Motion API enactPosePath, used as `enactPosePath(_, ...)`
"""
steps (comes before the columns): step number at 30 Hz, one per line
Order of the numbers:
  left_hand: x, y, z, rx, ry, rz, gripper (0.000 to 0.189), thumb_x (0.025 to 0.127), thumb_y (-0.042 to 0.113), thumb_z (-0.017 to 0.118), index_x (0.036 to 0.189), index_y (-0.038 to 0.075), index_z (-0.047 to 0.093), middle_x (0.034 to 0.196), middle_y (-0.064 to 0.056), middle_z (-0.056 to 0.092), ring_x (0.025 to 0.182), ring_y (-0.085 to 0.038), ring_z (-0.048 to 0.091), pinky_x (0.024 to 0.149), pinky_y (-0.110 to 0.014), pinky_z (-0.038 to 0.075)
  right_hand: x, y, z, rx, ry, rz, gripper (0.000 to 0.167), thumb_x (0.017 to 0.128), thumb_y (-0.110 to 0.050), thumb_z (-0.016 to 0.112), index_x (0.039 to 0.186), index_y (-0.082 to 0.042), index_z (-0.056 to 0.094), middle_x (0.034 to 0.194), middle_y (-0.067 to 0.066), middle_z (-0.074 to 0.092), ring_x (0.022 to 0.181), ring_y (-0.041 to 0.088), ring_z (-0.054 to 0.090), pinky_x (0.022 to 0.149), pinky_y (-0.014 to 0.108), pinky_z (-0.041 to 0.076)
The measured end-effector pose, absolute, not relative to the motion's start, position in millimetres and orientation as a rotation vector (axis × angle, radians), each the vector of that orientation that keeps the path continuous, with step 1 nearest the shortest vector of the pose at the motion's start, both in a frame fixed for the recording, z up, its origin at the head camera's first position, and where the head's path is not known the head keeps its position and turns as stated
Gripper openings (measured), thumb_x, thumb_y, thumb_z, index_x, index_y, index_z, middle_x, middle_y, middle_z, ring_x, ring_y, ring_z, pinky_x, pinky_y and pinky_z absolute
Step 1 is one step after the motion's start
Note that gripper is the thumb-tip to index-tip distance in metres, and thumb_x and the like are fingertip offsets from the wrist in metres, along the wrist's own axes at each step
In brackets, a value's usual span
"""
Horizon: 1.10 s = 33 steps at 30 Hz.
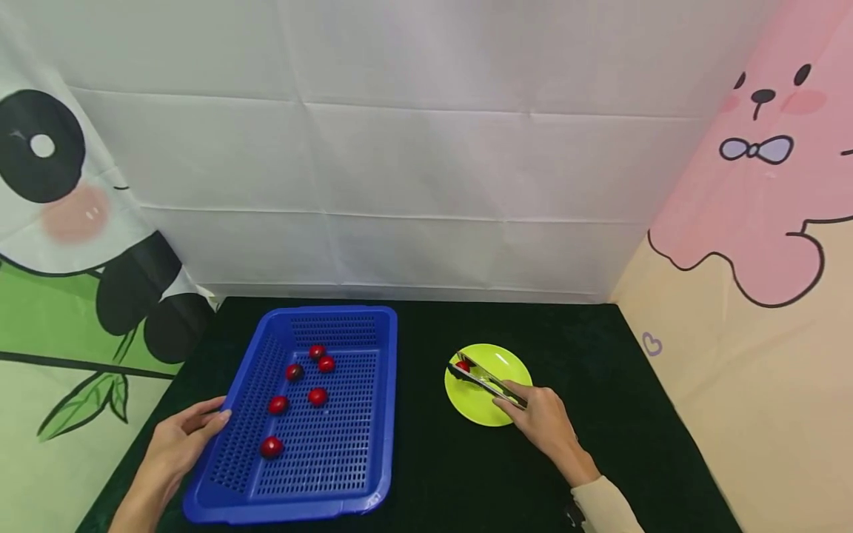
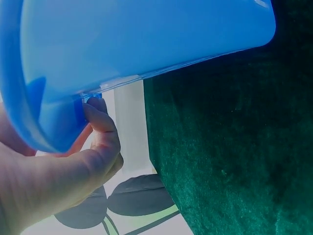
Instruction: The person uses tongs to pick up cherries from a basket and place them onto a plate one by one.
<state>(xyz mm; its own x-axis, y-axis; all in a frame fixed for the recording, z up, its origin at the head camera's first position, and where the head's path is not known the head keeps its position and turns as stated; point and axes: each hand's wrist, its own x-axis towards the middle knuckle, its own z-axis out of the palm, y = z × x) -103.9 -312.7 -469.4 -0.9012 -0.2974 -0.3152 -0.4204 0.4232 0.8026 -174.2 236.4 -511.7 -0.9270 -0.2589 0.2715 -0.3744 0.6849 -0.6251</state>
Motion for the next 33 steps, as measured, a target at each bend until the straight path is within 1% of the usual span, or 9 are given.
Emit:
enactPosePath(9,-104.9,-311.9,-469.9,-0.661,2.535,1.489,0.059,0.105,0.034,0.062,0.15,-0.001,0.047,0.139,-0.034,0.054,0.107,-0.036,0.068,0.084,-0.045,0.059,-172.2,243.9,-522.6,0.472,-2.832,1.026,0.04,0.093,-0.027,0.079,0.122,0.0,0.074,0.05,-0.015,0.037,0.038,0.001,0.034,0.04,0.02,0.032)
enactPosePath(13,-104.4,-311.9,-470.3,-0.664,2.54,1.491,0.059,0.104,0.034,0.062,0.15,-0.001,0.047,0.138,-0.034,0.055,0.107,-0.035,0.068,0.084,-0.045,0.059,-172.3,245.1,-524.9,0.465,-2.848,1.04,0.04,0.093,-0.026,0.079,0.123,0.0,0.074,0.05,-0.014,0.039,0.038,0.001,0.036,0.04,0.02,0.032)
enactPosePath(20,-103.6,-312.5,-472.0,-0.665,2.547,1.494,0.059,0.104,0.033,0.063,0.149,-0.002,0.047,0.138,-0.034,0.056,0.106,-0.035,0.069,0.083,-0.044,0.059,-172.5,247.0,-527.4,0.47,-2.88,1.047,0.041,0.094,-0.026,0.078,0.123,0.001,0.073,0.053,-0.014,0.044,0.04,0.002,0.04,0.04,0.02,0.035)
enactPosePath(29,-103.7,-313.3,-473.2,-0.665,2.536,1.511,0.059,0.104,0.033,0.063,0.149,-0.002,0.048,0.138,-0.033,0.057,0.103,-0.03,0.07,0.08,-0.041,0.059,-172.5,248.6,-528.8,0.459,-2.9,1.042,0.043,0.093,-0.03,0.078,0.123,0.001,0.073,0.056,-0.012,0.047,0.042,0.002,0.041,0.041,0.021,0.036)
enactPosePath(33,-103.4,-313.3,-472.7,-0.659,2.532,1.518,0.06,0.104,0.034,0.063,0.149,-0.002,0.047,0.138,-0.034,0.056,0.102,-0.03,0.07,0.08,-0.041,0.06,-172.4,248.8,-527.8,0.46,-2.896,1.027,0.044,0.093,-0.03,0.079,0.123,0.002,0.073,0.056,-0.012,0.047,0.042,0.002,0.041,0.041,0.021,0.036)
